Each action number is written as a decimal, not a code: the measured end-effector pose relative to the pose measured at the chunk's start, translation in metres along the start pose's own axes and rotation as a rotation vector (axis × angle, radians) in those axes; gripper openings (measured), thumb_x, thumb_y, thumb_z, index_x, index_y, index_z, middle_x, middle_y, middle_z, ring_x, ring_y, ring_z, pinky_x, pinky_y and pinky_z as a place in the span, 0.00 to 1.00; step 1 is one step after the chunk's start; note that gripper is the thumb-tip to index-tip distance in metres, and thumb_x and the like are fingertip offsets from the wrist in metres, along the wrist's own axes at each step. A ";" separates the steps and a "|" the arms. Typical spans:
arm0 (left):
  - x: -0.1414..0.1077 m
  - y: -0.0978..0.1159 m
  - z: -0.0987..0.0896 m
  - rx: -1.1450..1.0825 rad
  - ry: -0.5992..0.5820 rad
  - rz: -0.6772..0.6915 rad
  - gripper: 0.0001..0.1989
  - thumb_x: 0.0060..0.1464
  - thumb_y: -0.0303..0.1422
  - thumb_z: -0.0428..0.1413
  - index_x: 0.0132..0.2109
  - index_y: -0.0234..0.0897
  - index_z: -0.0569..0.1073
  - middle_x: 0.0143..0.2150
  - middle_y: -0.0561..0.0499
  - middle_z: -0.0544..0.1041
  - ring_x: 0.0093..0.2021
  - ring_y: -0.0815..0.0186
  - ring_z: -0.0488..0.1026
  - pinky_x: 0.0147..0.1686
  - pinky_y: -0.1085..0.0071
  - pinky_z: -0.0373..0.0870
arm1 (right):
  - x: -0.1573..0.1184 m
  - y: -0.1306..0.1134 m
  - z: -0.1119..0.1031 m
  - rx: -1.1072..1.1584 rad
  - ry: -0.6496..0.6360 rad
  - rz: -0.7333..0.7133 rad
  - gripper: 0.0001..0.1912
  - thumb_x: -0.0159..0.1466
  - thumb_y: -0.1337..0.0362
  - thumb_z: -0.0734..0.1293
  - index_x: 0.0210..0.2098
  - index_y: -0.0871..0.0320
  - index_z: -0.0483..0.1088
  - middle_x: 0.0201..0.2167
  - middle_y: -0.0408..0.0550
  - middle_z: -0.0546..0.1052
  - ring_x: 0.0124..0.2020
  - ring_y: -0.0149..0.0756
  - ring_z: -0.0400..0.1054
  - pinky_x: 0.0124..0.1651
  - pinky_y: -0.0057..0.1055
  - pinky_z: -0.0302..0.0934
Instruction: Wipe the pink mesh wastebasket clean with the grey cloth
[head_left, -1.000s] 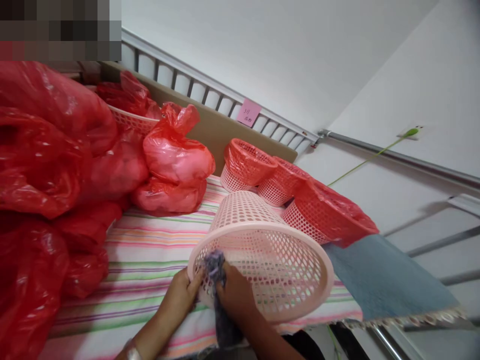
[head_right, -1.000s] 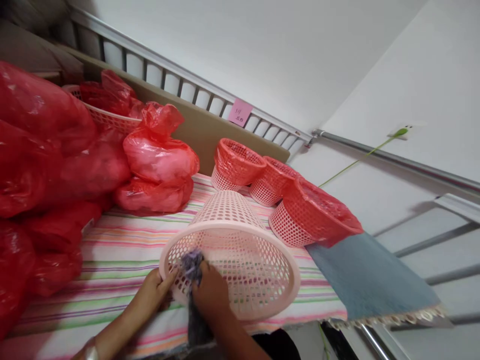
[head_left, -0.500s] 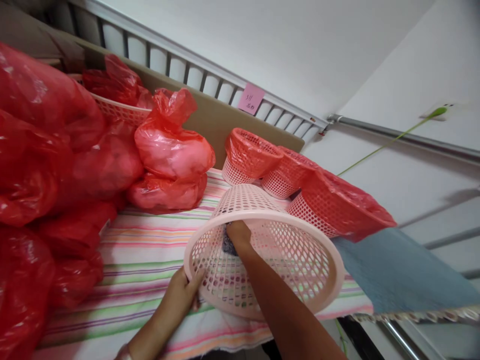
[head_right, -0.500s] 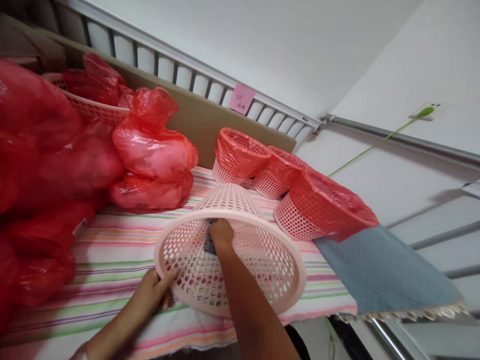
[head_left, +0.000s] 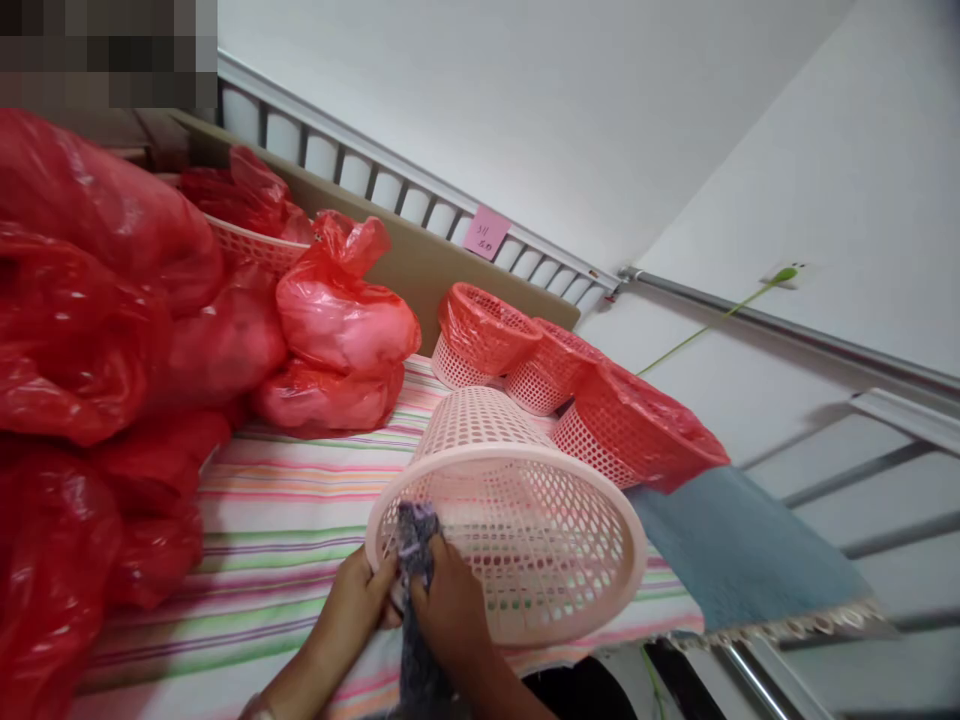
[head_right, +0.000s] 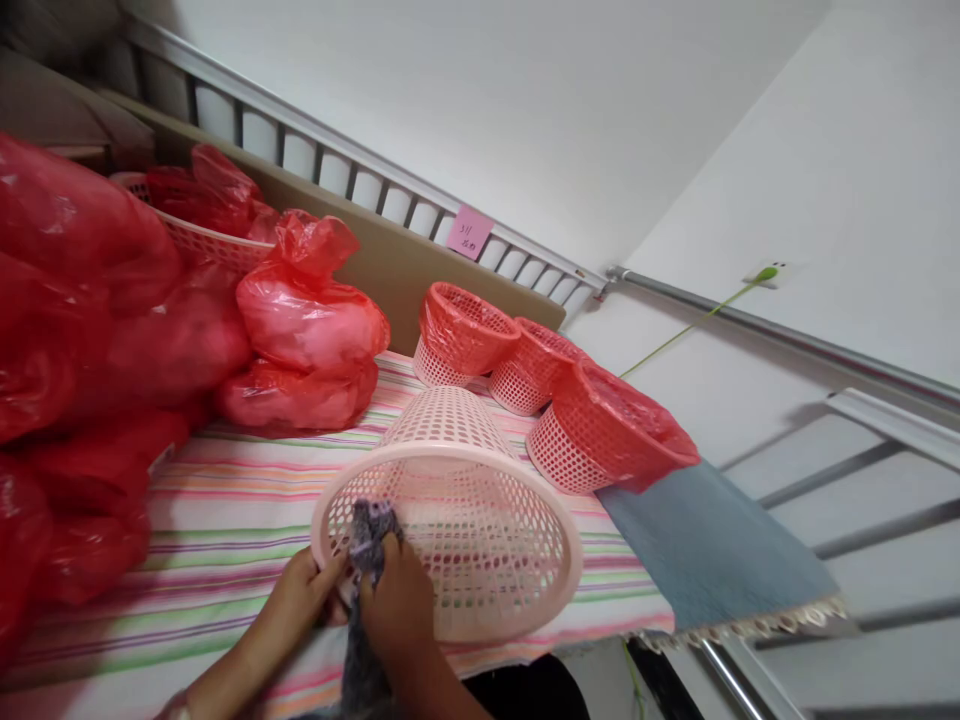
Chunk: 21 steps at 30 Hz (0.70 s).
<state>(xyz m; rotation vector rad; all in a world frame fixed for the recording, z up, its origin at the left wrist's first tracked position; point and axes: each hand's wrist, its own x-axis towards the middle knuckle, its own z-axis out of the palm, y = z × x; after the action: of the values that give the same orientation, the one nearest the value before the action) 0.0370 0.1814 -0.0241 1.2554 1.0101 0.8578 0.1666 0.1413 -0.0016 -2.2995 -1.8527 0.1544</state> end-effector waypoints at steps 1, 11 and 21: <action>-0.001 0.002 -0.003 0.005 0.000 0.009 0.23 0.50 0.51 0.48 0.26 0.34 0.69 0.13 0.51 0.72 0.14 0.62 0.70 0.16 0.72 0.64 | -0.008 -0.002 -0.001 0.014 -0.009 -0.036 0.19 0.56 0.64 0.58 0.47 0.57 0.65 0.41 0.53 0.73 0.43 0.42 0.67 0.45 0.33 0.58; 0.002 0.016 -0.037 0.197 -0.049 0.207 0.16 0.56 0.38 0.46 0.32 0.32 0.73 0.29 0.45 0.79 0.31 0.60 0.75 0.32 0.71 0.69 | 0.106 -0.009 -0.004 -0.079 -0.015 0.136 0.21 0.59 0.59 0.57 0.50 0.57 0.66 0.43 0.54 0.75 0.44 0.44 0.69 0.44 0.36 0.60; 0.006 0.013 -0.025 0.076 0.077 0.005 0.20 0.53 0.46 0.49 0.28 0.33 0.73 0.19 0.49 0.76 0.23 0.62 0.72 0.26 0.71 0.68 | 0.179 0.013 0.004 -0.074 -0.007 0.257 0.21 0.64 0.57 0.52 0.51 0.54 0.67 0.47 0.53 0.74 0.48 0.44 0.67 0.46 0.35 0.59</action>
<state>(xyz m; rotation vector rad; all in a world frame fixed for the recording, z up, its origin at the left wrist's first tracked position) 0.0162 0.1970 -0.0124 1.2977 1.1095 0.8845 0.2173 0.3138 -0.0023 -2.5839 -1.5836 0.1311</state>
